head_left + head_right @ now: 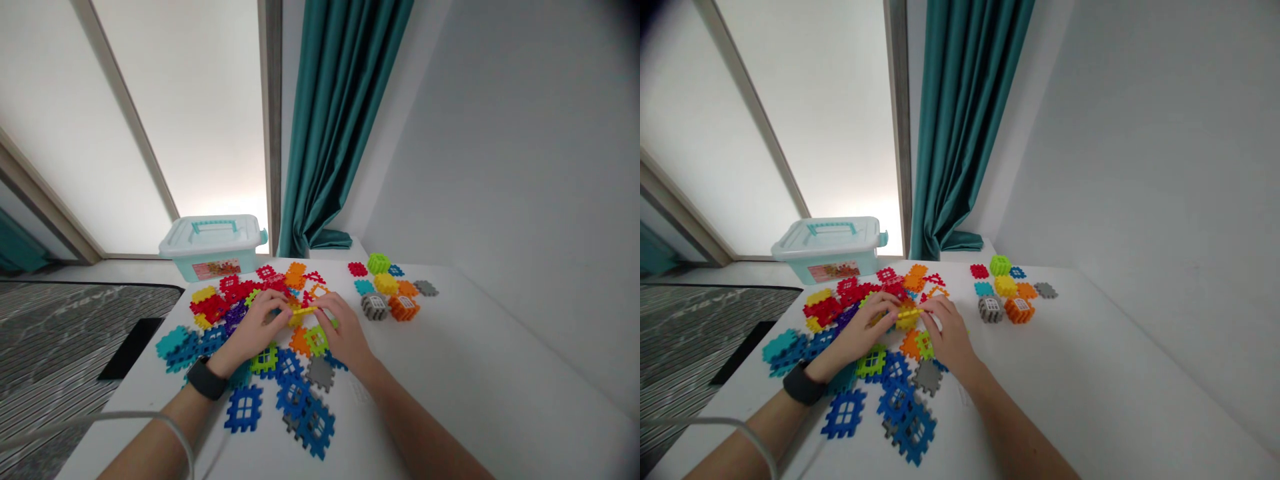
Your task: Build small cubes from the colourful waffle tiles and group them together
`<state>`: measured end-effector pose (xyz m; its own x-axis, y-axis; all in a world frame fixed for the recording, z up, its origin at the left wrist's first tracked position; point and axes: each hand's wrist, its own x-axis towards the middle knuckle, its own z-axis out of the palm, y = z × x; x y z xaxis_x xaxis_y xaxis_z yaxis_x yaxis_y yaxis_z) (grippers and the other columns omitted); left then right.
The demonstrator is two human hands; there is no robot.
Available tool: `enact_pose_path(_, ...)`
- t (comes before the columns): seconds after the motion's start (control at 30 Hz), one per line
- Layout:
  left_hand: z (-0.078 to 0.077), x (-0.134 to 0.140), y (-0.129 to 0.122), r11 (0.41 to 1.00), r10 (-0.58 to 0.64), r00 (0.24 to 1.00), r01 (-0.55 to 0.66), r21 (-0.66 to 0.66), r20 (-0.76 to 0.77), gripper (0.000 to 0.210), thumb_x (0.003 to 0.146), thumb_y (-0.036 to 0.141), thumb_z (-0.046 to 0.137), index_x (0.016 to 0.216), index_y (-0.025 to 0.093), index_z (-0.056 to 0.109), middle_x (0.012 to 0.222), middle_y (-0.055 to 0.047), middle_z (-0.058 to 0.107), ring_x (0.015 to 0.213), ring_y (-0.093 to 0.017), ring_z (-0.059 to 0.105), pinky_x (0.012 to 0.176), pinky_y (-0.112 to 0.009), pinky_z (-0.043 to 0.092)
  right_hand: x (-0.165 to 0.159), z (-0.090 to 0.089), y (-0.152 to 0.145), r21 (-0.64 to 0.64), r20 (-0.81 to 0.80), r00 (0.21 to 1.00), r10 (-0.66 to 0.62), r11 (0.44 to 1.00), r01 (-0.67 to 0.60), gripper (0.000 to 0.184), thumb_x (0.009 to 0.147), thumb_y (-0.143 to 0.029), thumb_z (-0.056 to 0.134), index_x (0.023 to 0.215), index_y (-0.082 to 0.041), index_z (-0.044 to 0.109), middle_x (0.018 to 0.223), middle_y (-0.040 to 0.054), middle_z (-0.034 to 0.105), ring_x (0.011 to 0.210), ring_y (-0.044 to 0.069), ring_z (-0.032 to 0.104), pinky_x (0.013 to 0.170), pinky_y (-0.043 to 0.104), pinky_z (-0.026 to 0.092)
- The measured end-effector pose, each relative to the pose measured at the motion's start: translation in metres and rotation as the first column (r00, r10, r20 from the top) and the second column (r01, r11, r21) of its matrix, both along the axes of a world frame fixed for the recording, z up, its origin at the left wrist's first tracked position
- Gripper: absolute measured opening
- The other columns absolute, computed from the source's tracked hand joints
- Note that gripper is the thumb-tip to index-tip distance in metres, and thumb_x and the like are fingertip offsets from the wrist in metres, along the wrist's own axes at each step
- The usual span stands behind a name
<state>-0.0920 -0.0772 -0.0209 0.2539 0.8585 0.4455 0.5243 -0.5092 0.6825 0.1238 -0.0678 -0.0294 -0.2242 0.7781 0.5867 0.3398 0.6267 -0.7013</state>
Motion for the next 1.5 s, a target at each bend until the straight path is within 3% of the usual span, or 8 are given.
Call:
enact_pose_path(0.1,0.000,-0.002,0.000,0.999,-0.014,1.000,0.014,0.028,-0.014,0.015,0.092,0.034,0.061,0.085,0.022,0.067,0.106,-0.007,0.066,0.106,-0.025,0.061,0.098,-0.043,0.049,0.001,-0.002,-0.002,0.132,0.040,0.999,-0.006,0.991,0.000,0.019,0.100,-0.029,0.051,0.103,-0.026,0.070,0.102,0.0077,0.069,0.100,0.024,0.064,0.092,0.041,0.053)
enact_pose_path(0.23,0.000,-0.003,0.000,0.999,-0.030,1.000,0.030,0.033,-0.006,0.012,0.089,0.033,0.066,0.092,0.022,0.066,0.110,-0.007,0.064,0.108,-0.025,0.060,0.100,-0.044,0.048,0.003,-0.007,-0.003,0.195,0.110,0.994,0.017,0.980,-0.039,0.022,0.101,-0.025,0.049,0.110,-0.027,0.068,0.111,0.0082,0.067,0.106,0.022,0.064,0.096,0.040,0.054)
enact_pose_path(0.47,0.000,-0.006,0.000,0.997,-0.042,0.999,0.043,0.060,-0.021,0.022,0.086,0.034,0.073,0.104,0.023,0.066,0.117,-0.008,0.059,0.115,-0.026,0.057,0.104,-0.045,0.048,0.002,-0.007,-0.003,0.140,0.164,0.985,0.061,0.987,-0.084,0.022,0.099,-0.022,0.052,0.116,-0.027,0.064,0.125,0.0096,0.062,0.120,0.023,0.059,0.106,0.044,0.050)
enact_pose_path(0.67,-0.012,-0.010,0.005,0.978,0.048,0.992,-0.022,0.207,-0.118,0.042,0.081,0.036,0.080,0.116,0.024,0.062,0.131,-0.013,0.047,0.128,-0.033,0.048,0.108,-0.054,0.045,0.000,-0.012,0.002,0.086,0.246,0.965,0.090,0.990,-0.114,0.051,0.090,-0.022,0.064,0.138,-0.025,0.049,0.136,0.0128,0.056,0.129,0.027,0.053,0.111,0.051,0.046)
enact_pose_path(0.87,-0.014,-0.011,0.005,0.946,0.079,0.980,-0.016,0.324,-0.181,0.043,0.083,0.037,0.078,0.120,0.024,0.060,0.135,-0.015,0.046,0.126,-0.034,0.050,0.105,-0.054,0.048,0.003,-0.012,0.006,0.163,0.270,0.961,0.062,0.980,-0.109,0.051,0.091,-0.023,0.064,0.139,-0.026,0.048,0.135,0.0122,0.058,0.128,0.028,0.054,0.110,0.053,0.047)
enact_pose_path(1.3,-0.004,-0.006,-0.003,0.937,0.119,0.952,-0.014,0.348,-0.282,0.042,0.081,0.029,0.074,0.119,0.021,0.058,0.130,-0.015,0.053,0.122,-0.033,0.053,0.102,-0.051,0.048,0.004,-0.002,0.001,0.135,0.300,0.953,0.041,0.987,-0.085,0.054,0.090,-0.027,0.066,0.141,-0.027,0.048,0.132,0.0100,0.063,0.123,0.028,0.056,0.107,0.052,0.048)
enact_pose_path(1.5,0.003,-0.001,-0.002,0.926,0.142,0.942,-0.018,0.377,-0.304,0.041,0.085,0.032,0.071,0.122,0.020,0.058,0.130,-0.016,0.055,0.121,-0.033,0.053,0.101,-0.050,0.048,0.007,0.006,-0.004,0.167,0.333,0.943,-0.006,0.985,-0.052,0.042,0.091,-0.021,0.063,0.132,-0.022,0.053,0.132,0.0125,0.059,0.125,0.027,0.052,0.107,0.050,0.047)
